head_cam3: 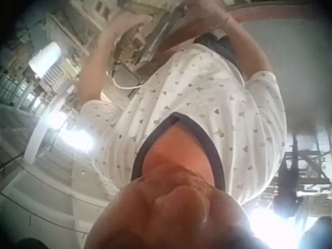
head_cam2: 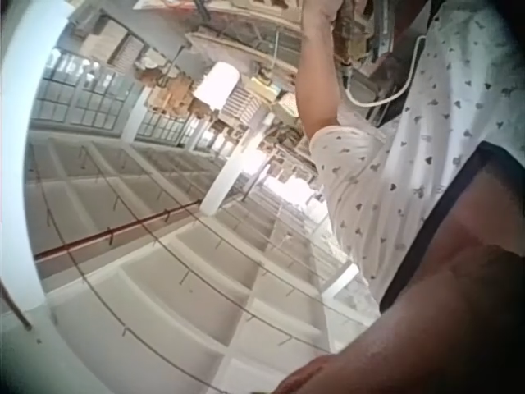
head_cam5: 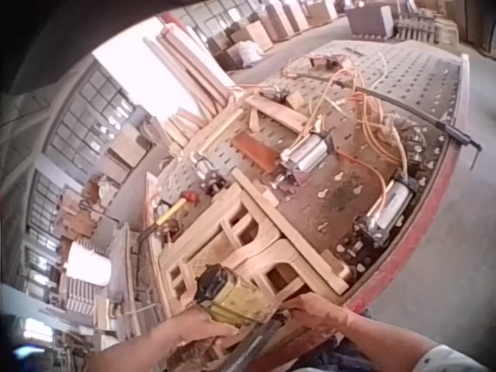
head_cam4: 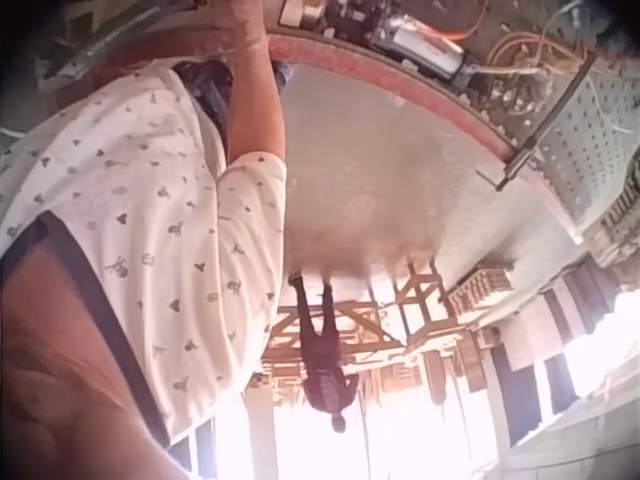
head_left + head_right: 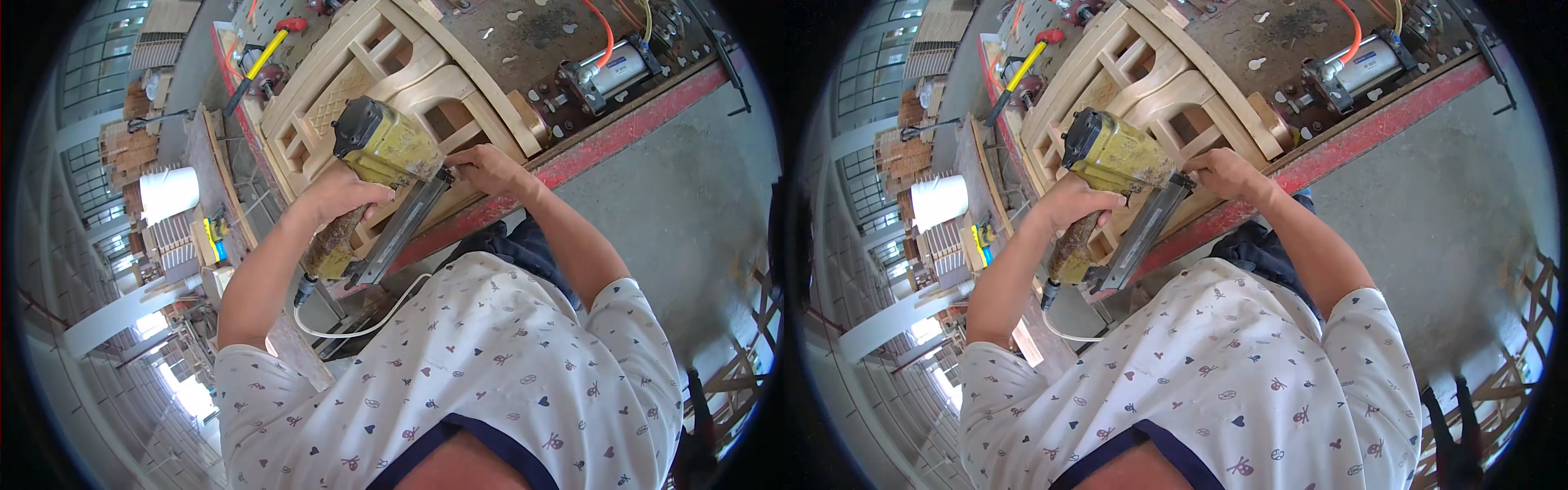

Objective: The user assembles wooden panels or furniture components using a hammer and a pneumatic nail gun in a workshop.

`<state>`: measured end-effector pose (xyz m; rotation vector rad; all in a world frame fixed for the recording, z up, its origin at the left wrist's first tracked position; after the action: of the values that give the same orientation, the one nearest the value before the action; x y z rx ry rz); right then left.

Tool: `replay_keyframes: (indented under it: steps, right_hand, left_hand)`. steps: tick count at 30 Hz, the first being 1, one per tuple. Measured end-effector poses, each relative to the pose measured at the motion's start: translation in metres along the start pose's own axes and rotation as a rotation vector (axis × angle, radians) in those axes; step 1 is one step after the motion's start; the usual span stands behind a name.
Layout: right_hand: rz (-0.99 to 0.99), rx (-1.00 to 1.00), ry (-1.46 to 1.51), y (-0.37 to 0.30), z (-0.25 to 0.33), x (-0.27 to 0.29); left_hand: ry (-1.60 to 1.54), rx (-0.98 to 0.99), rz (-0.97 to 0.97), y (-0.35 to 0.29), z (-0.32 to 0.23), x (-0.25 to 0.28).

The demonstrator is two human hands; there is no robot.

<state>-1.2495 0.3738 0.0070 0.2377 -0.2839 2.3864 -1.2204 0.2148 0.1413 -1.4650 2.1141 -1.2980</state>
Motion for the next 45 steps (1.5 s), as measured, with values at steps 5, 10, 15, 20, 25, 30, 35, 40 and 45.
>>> replay_keyframes:
  steps: [5,10,15,20,25,30,35,40,45]
  right_hand:
    - [0.016,-0.032,0.024,-0.001,-0.002,0.000]
    - [-0.200,0.061,0.115,-0.023,0.004,0.022]
    - [-0.842,-0.182,-0.109,-0.093,-0.002,0.115]
    - [-1.046,-0.235,-0.276,-0.132,-0.013,0.163]
    - [-1.082,-0.168,-0.564,-0.137,-0.011,0.191]
    - [-0.982,-0.094,-0.725,-0.121,-0.017,0.202]
    - [-0.896,-0.122,-0.805,-0.106,-0.022,0.199]
    - [-0.866,-0.110,-0.837,-0.103,-0.021,0.195]
    - [-0.872,-0.087,-0.801,-0.106,-0.020,0.198]
  left_hand:
    - [0.113,0.036,-0.033,-0.005,0.010,-0.002]
    - [0.231,0.022,-0.071,-0.006,-0.004,0.001]
    - [0.103,-0.130,-0.092,0.005,-0.029,0.002]
    - [-0.143,-0.218,-0.077,0.028,-0.043,-0.005]
    - [-0.434,-0.111,-0.113,0.034,-0.037,-0.014]
    - [-0.643,0.011,-0.191,0.029,-0.014,-0.026]
    - [-0.755,0.055,-0.262,0.021,-0.003,-0.038]
    - [-0.768,0.038,-0.278,0.016,-0.002,-0.044]
    - [-0.614,0.036,-0.189,0.001,-0.025,-0.052]
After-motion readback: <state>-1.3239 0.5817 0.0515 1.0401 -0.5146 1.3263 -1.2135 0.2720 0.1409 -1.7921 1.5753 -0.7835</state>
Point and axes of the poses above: each hand's wrist, its own y-axis towards the middle knuckle, its own x-axis out of the back of the hand, z = x × y, the point moved 9 cm from there along y, towards the middle knuckle, and after that the axes turned 4 degrees about -y, right-handed, at the moved point
